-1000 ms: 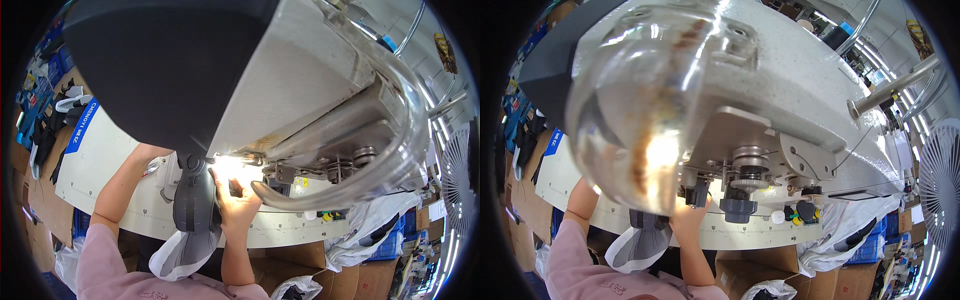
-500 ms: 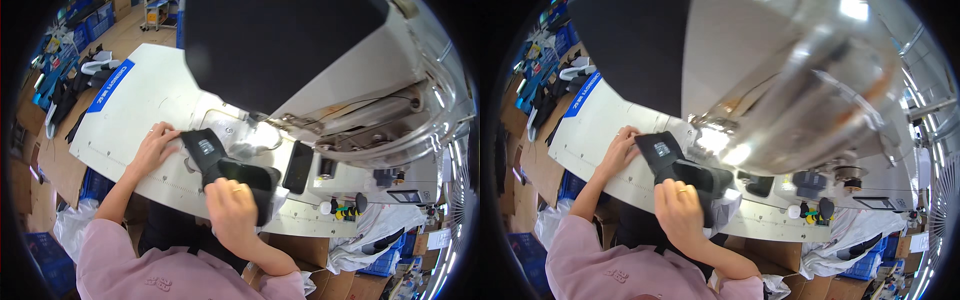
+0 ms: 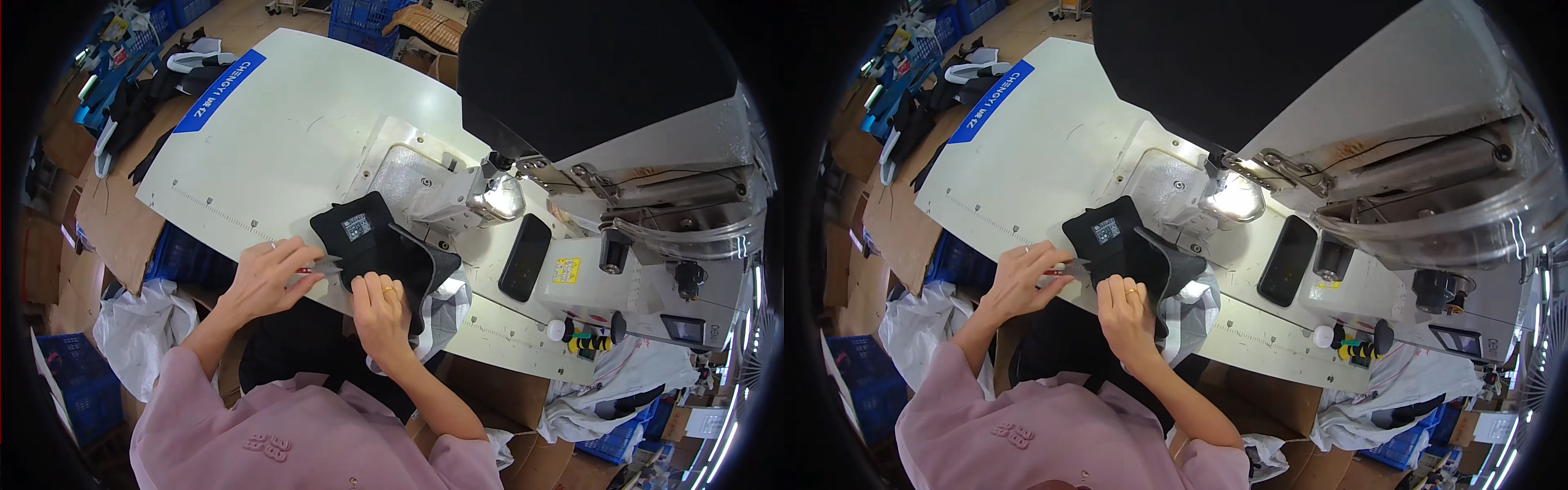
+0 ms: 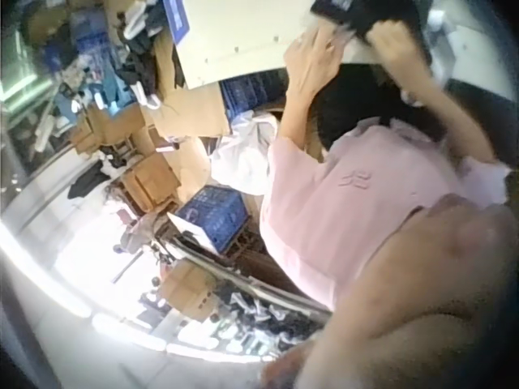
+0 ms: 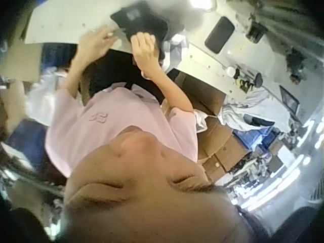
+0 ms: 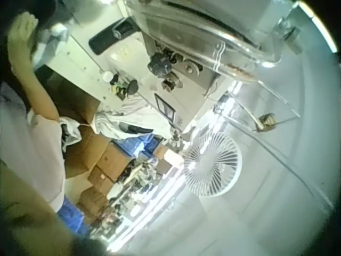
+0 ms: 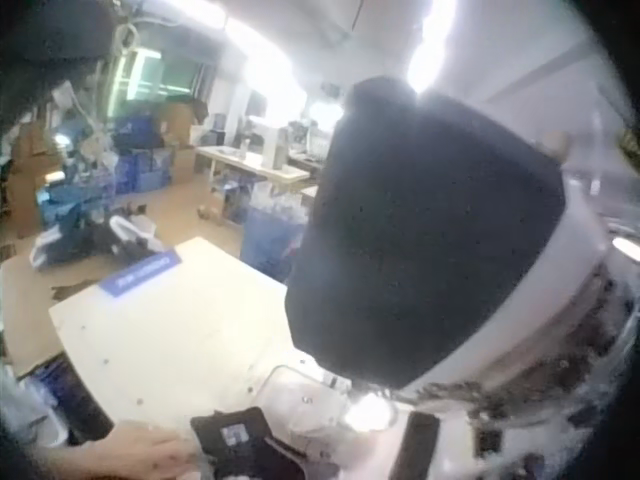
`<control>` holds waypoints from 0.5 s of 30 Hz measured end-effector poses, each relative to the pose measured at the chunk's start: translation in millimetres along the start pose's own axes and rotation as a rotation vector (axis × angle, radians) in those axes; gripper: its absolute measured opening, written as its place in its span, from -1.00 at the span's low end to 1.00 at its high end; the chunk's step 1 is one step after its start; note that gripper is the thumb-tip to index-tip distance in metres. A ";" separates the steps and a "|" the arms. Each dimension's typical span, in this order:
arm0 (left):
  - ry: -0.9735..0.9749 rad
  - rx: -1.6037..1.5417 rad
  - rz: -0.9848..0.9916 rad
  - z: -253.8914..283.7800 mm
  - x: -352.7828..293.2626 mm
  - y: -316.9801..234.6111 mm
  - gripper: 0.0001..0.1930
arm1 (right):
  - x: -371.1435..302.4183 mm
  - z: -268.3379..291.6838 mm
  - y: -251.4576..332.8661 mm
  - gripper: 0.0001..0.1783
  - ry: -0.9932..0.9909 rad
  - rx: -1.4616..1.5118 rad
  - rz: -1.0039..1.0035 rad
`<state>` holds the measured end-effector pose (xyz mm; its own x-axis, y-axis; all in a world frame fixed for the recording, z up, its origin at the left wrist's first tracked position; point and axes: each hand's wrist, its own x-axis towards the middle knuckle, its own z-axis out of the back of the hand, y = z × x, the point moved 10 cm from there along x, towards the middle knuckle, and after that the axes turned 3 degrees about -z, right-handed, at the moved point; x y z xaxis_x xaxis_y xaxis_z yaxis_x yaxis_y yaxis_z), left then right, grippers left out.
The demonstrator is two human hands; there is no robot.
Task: The person sews shoe components using a sewing machine and trims threads with thread snips.
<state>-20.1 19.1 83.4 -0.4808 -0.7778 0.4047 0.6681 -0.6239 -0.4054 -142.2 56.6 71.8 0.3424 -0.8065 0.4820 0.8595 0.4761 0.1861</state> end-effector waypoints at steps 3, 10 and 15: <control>-0.024 0.102 -0.105 -6.2 0.8 -12.0 -0.73 | -0.8 0.6 0.9 -0.90 -0.011 -0.010 0.003; -0.224 -0.039 -0.034 29.6 14.2 -3.3 -0.78 | -4.6 -0.1 -7.1 -0.82 0.042 0.084 -0.082; -0.182 -0.087 0.062 18.8 50.0 5.6 -0.80 | -3.5 11.0 -13.5 -0.73 0.034 0.194 -0.066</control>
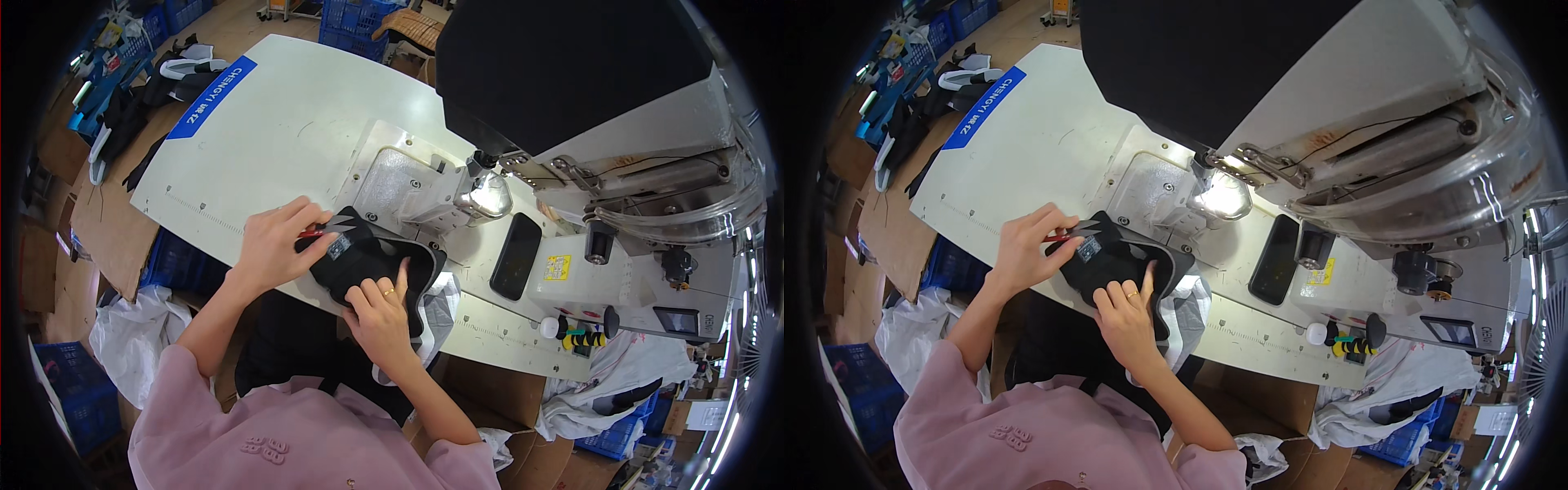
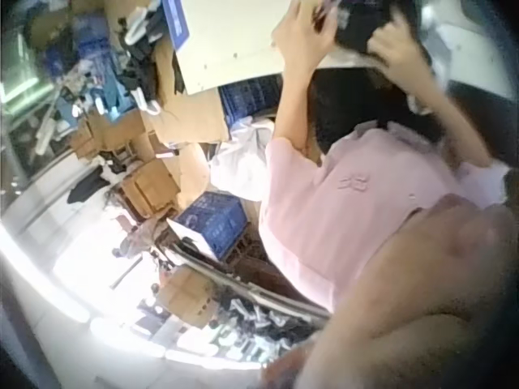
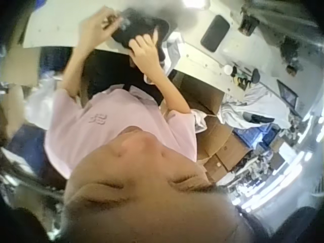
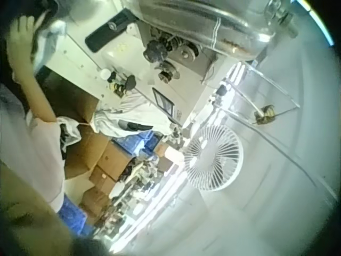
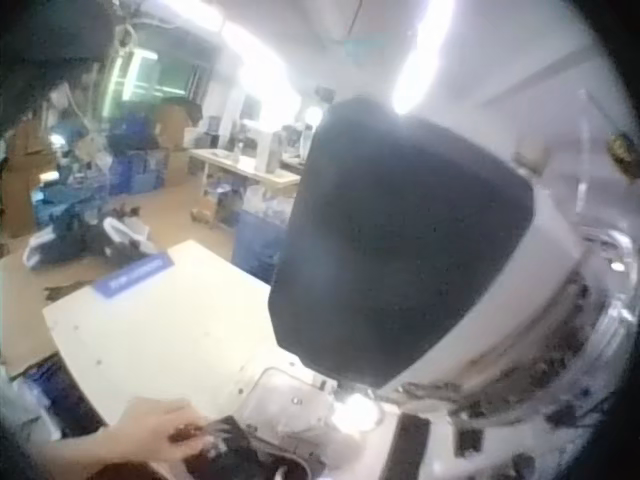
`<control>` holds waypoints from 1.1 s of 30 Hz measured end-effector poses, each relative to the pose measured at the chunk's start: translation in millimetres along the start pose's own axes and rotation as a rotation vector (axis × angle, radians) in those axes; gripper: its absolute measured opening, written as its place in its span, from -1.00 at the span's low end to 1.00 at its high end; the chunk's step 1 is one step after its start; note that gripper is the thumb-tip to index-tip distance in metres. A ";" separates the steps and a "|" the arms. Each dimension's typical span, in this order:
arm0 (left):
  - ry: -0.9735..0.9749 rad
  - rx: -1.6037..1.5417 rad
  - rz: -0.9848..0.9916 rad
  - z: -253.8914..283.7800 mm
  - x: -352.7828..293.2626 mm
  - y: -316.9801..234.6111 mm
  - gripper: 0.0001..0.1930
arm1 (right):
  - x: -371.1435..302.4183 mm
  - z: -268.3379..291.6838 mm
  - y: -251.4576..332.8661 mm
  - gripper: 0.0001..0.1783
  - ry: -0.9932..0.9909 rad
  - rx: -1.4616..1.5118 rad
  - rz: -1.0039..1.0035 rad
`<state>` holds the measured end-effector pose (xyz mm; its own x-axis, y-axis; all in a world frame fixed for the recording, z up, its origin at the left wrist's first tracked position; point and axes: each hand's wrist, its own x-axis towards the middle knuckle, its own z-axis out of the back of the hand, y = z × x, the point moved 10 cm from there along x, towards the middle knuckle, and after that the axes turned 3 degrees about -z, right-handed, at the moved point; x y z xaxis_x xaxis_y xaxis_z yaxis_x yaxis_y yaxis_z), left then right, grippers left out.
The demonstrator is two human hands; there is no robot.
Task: The person sews shoe components using a sewing machine and trims threads with thread snips.
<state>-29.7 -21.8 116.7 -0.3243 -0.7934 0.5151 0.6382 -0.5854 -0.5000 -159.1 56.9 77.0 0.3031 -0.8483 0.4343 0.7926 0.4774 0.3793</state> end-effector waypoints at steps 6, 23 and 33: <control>0.193 -0.008 -0.004 -46.0 20.2 -1.8 -0.81 | 0.4 -3.4 -15.6 -0.70 0.082 0.097 -0.056; -0.127 0.158 -0.061 -32.2 22.1 40.7 -0.65 | -217.0 270.7 -57.0 -0.77 -0.376 -0.605 -0.751; -0.199 0.166 0.012 -24.7 17.2 31.4 -0.65 | -669.6 145.5 -125.7 -0.63 0.610 -0.416 -2.110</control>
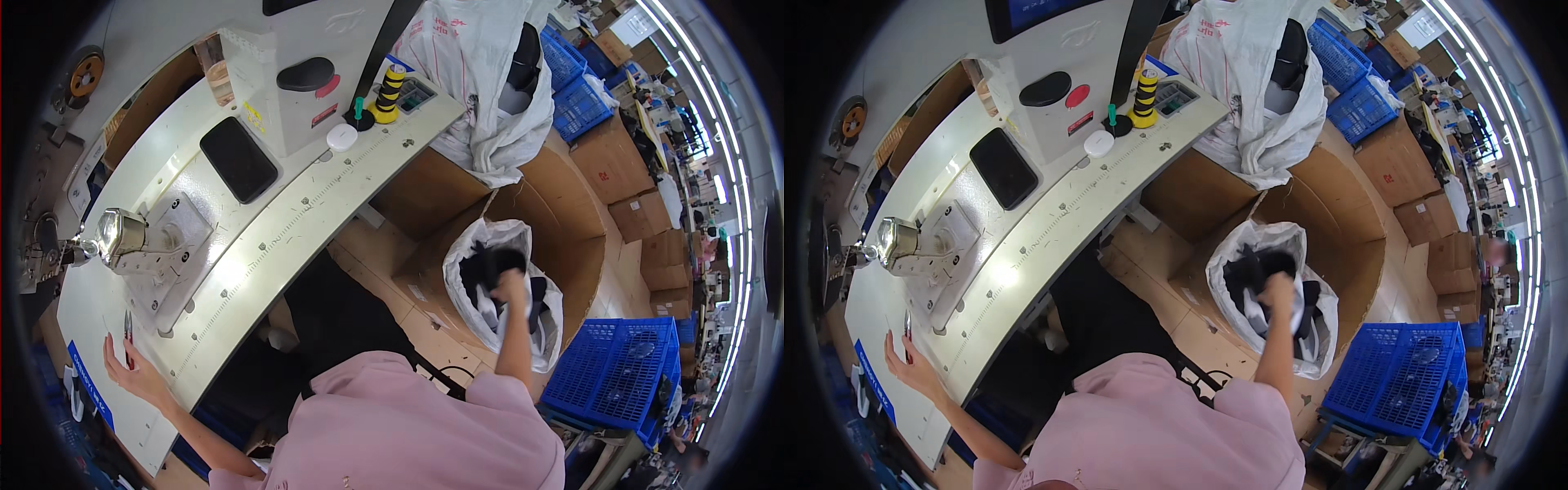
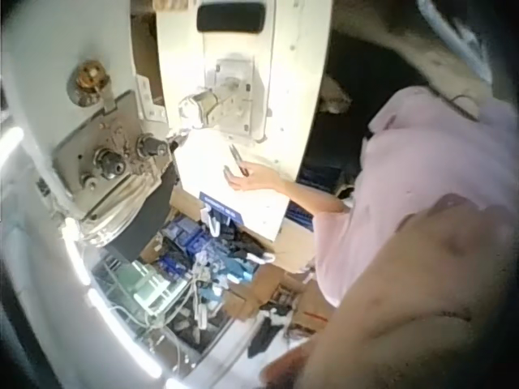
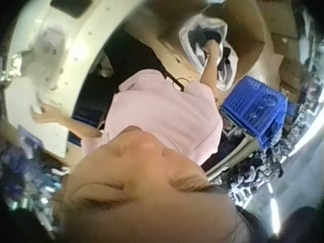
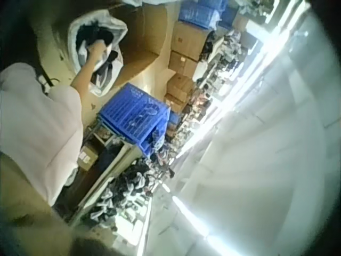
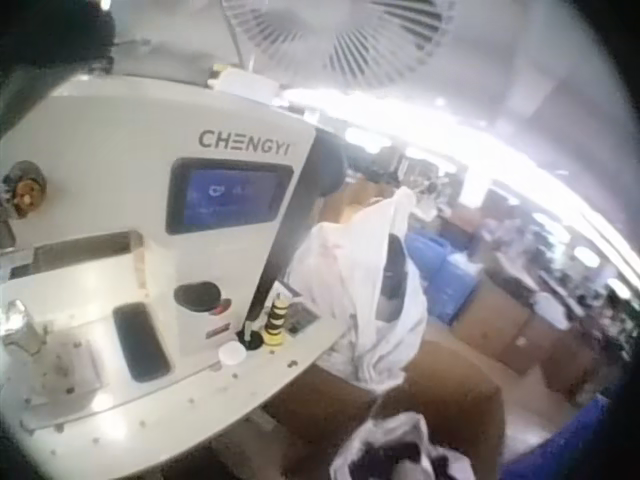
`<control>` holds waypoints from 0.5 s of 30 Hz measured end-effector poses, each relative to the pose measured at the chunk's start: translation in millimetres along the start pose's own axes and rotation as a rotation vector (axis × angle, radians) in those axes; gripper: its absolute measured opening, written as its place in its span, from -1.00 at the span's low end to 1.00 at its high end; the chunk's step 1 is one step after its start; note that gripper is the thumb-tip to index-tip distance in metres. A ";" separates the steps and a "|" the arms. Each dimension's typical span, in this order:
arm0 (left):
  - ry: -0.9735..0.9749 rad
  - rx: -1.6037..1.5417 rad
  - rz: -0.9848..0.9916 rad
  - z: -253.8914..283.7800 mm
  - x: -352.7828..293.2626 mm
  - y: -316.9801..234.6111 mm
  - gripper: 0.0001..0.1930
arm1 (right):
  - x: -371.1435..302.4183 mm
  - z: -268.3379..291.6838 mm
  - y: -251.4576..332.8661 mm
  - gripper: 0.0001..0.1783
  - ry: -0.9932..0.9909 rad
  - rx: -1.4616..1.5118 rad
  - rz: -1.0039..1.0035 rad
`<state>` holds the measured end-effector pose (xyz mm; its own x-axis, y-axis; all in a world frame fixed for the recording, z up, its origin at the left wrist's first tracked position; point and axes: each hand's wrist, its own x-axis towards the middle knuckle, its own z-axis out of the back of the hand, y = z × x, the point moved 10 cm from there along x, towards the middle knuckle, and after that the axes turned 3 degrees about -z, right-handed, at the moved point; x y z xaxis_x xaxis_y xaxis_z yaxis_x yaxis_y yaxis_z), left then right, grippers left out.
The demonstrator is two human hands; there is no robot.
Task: The person sews shoe components using a sewing machine and trims threads with thread snips.
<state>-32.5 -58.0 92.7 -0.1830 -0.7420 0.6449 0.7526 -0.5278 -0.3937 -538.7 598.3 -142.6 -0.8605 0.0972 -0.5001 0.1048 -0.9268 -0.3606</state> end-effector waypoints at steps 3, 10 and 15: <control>-0.046 0.148 -0.188 13.5 -4.4 -16.7 -0.66 | 46.2 -116.4 42.4 -0.65 0.017 -0.010 0.088; -0.085 0.149 -0.062 64.8 -13.3 19.9 -0.63 | 69.6 -53.0 67.4 -0.52 0.159 -0.279 0.289; -0.210 0.140 0.133 131.6 -26.4 83.5 -0.61 | -96.4 192.4 154.4 -0.55 -0.372 0.028 0.415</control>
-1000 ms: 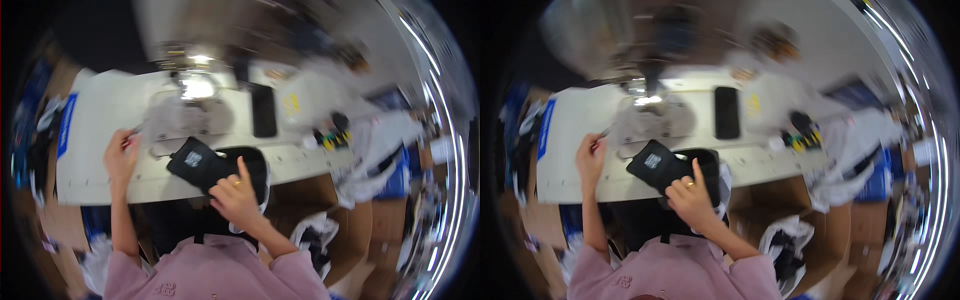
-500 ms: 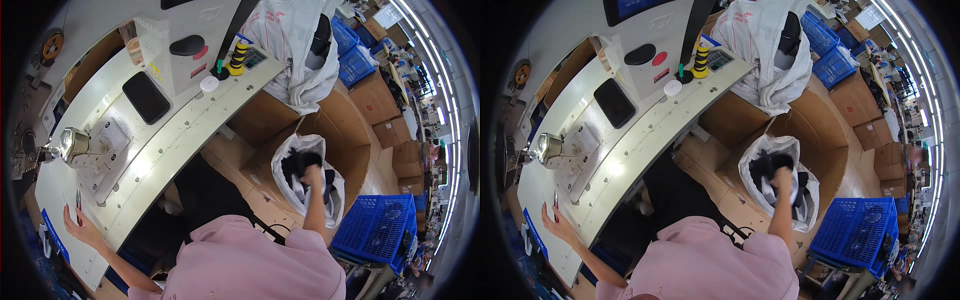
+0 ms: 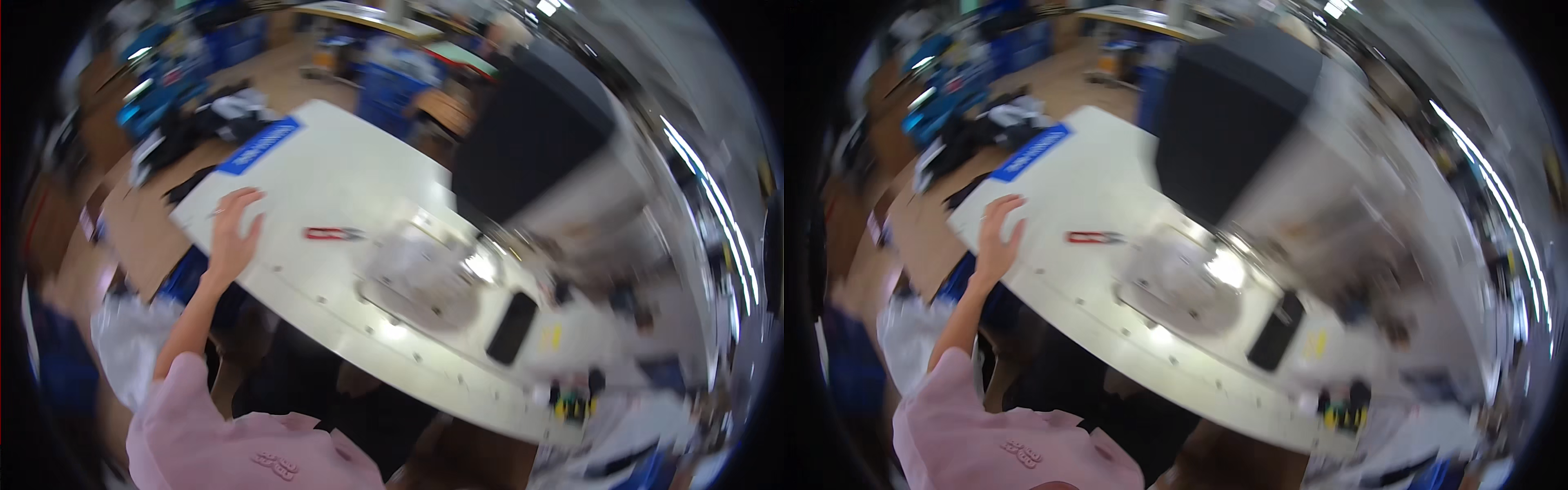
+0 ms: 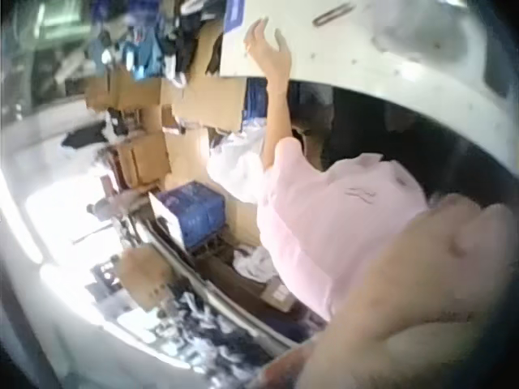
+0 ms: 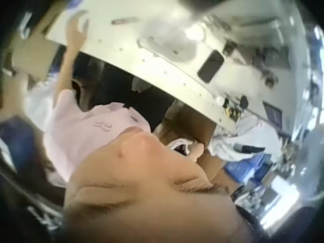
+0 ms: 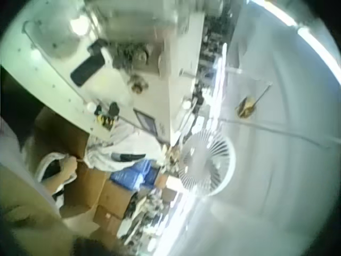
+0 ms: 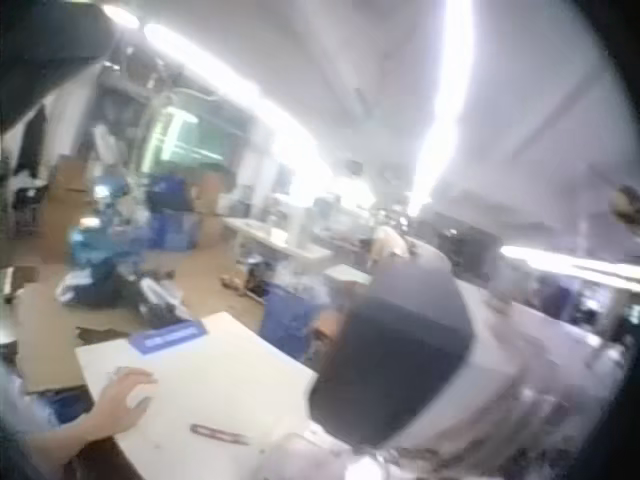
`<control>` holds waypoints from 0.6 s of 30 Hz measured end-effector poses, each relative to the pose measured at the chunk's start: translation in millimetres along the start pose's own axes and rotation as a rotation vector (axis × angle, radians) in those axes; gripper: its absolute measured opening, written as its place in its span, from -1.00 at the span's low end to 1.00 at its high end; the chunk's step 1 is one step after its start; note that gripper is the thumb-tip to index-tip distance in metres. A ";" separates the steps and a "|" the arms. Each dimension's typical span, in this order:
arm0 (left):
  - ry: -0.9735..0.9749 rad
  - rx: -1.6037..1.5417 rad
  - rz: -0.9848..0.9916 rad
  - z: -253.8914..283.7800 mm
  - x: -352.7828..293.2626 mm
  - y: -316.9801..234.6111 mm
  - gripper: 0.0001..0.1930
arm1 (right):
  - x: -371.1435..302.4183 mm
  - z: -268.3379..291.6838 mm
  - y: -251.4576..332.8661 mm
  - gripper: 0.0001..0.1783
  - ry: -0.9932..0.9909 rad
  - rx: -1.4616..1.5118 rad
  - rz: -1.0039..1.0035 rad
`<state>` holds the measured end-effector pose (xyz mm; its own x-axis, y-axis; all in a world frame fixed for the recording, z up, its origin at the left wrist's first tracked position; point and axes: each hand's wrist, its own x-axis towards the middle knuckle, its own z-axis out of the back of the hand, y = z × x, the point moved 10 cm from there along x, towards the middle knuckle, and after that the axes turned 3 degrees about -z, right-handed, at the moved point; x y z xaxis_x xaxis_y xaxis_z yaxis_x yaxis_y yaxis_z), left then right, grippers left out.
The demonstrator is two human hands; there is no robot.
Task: The person sews shoe components using a sewing machine and trims threads with thread snips.
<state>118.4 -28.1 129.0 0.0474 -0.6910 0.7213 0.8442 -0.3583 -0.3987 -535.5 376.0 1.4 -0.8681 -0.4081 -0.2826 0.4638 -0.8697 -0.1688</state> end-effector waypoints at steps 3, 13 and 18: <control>-0.043 0.006 0.117 19.7 -1.6 58.4 -0.61 | -37.5 81.5 145.5 -0.71 -0.008 0.430 0.390; 0.293 0.295 0.778 4.0 -25.1 390.1 0.06 | -149.1 101.0 371.0 -0.71 0.196 0.456 1.043; 0.503 0.686 0.502 -14.9 -40.6 402.0 -0.24 | -168.1 103.4 379.5 -0.71 0.192 0.402 1.112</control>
<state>447.9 -153.4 -69.0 0.3861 -0.9066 0.1702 0.9224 0.3809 -0.0635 -231.8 85.9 82.5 0.0300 -0.9730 -0.2291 0.8255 -0.1051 0.5545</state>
